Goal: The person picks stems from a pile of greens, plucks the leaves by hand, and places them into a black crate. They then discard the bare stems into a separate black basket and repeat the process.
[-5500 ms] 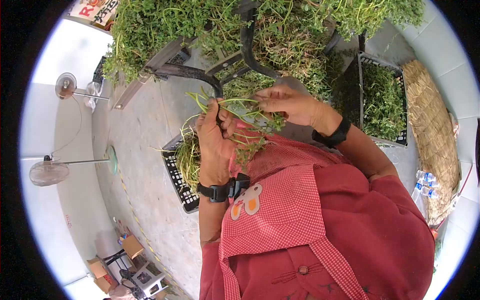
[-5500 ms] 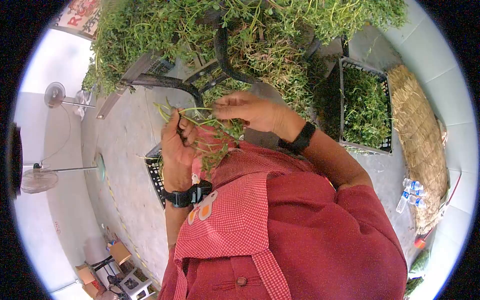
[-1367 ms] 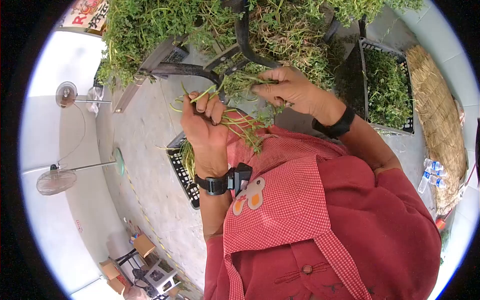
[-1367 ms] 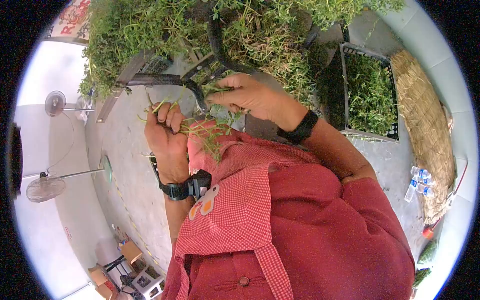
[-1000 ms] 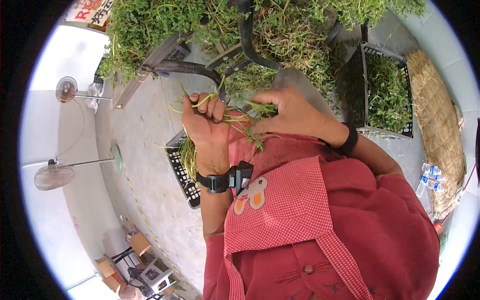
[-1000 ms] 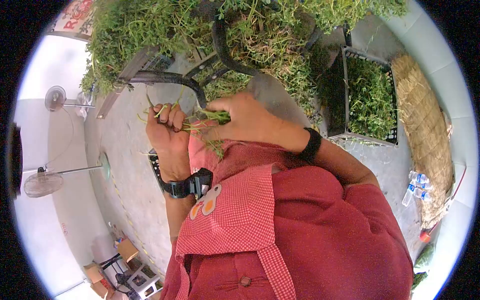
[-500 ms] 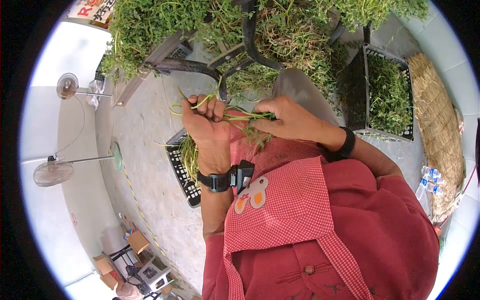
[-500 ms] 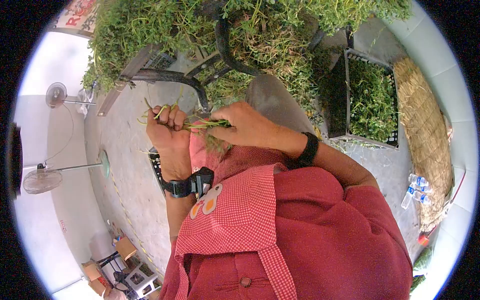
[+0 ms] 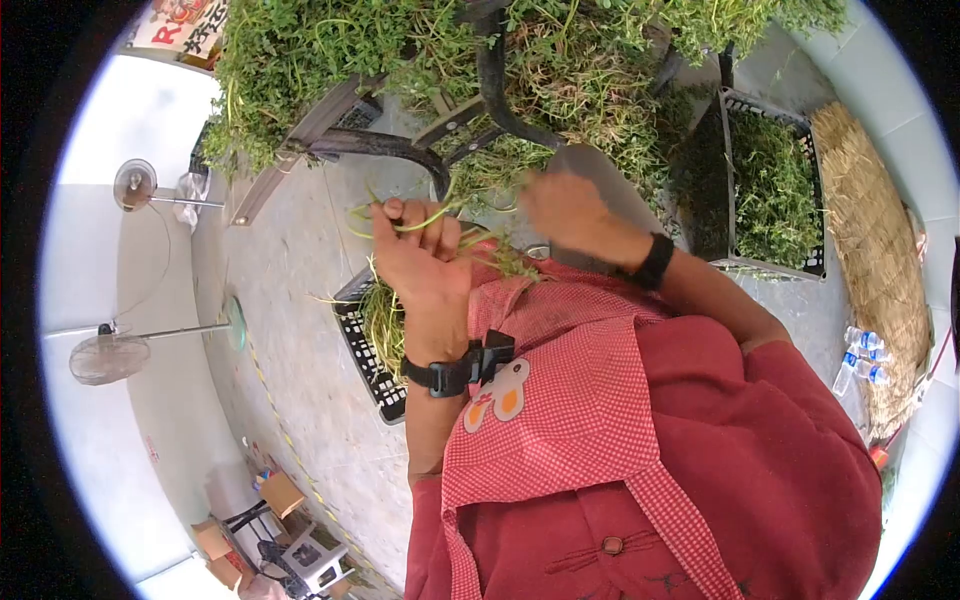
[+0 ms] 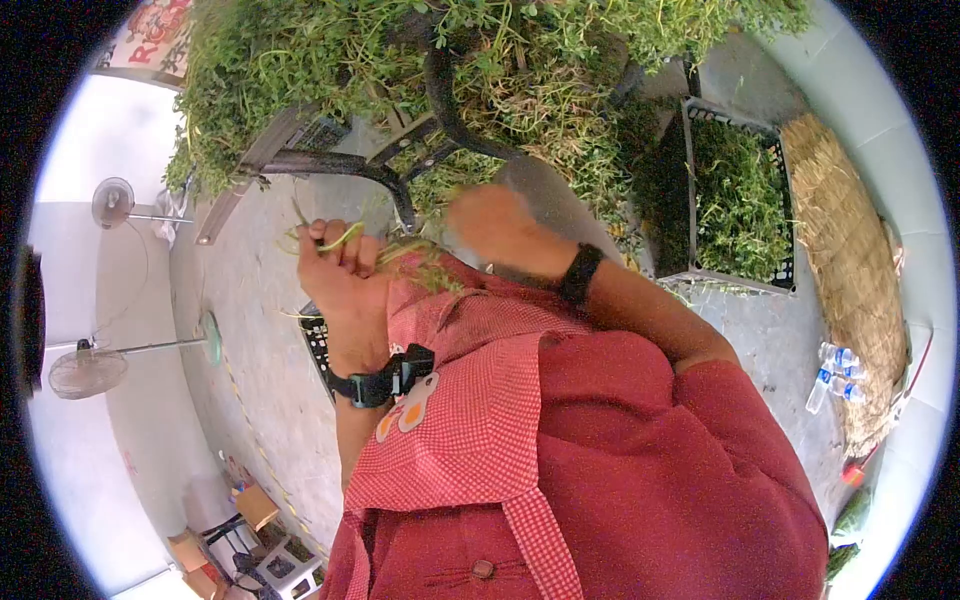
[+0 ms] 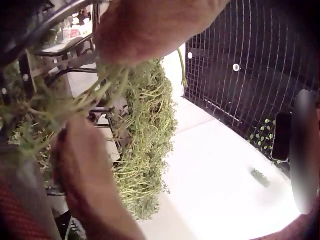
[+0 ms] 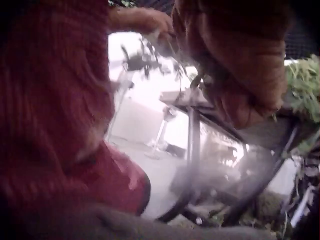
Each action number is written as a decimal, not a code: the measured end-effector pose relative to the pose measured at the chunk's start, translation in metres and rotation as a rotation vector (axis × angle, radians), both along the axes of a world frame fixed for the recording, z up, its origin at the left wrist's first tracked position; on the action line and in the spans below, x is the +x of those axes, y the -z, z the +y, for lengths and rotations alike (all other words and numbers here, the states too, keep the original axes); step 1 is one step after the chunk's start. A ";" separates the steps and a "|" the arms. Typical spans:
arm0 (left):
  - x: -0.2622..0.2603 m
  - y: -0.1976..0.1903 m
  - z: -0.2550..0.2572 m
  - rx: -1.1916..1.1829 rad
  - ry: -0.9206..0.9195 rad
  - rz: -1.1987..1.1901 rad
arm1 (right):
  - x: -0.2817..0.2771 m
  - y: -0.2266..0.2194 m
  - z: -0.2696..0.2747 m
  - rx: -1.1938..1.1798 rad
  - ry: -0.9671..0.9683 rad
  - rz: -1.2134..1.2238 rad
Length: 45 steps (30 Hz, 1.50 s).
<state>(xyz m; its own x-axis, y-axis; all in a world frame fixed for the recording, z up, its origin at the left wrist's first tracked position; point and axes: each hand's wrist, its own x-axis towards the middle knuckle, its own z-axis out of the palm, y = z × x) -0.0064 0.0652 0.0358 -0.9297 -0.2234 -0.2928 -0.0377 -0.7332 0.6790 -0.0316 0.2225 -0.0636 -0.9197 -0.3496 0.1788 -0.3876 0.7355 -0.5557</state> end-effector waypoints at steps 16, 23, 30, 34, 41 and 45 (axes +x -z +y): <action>-0.013 0.016 -0.020 0.432 0.002 0.057 | 0.026 -0.031 -0.009 -0.698 -0.417 -0.408; -0.014 0.039 -0.030 0.650 0.173 0.163 | 0.020 -0.015 -0.006 -0.814 -0.438 -0.342; -0.011 0.025 -0.017 0.485 0.118 0.106 | 0.023 -0.028 0.006 -0.980 -0.326 -0.885; -0.013 0.029 -0.013 0.410 0.146 0.124 | 0.025 -0.033 0.015 -0.892 -0.318 -0.859; -0.009 0.013 -0.003 0.329 0.145 0.036 | 0.025 -0.018 0.020 -0.932 -0.223 -0.763; -0.009 0.008 0.001 0.308 0.134 0.023 | 0.028 -0.023 0.023 -0.737 -0.247 -0.544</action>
<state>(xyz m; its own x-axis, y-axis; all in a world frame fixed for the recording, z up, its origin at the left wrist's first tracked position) -0.0150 0.0659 0.0281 -0.9520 -0.0034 -0.3062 -0.1345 -0.8937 0.4280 -0.0032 0.2460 -0.0404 -0.8567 -0.5158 0.0008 -0.0366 0.0591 -0.9976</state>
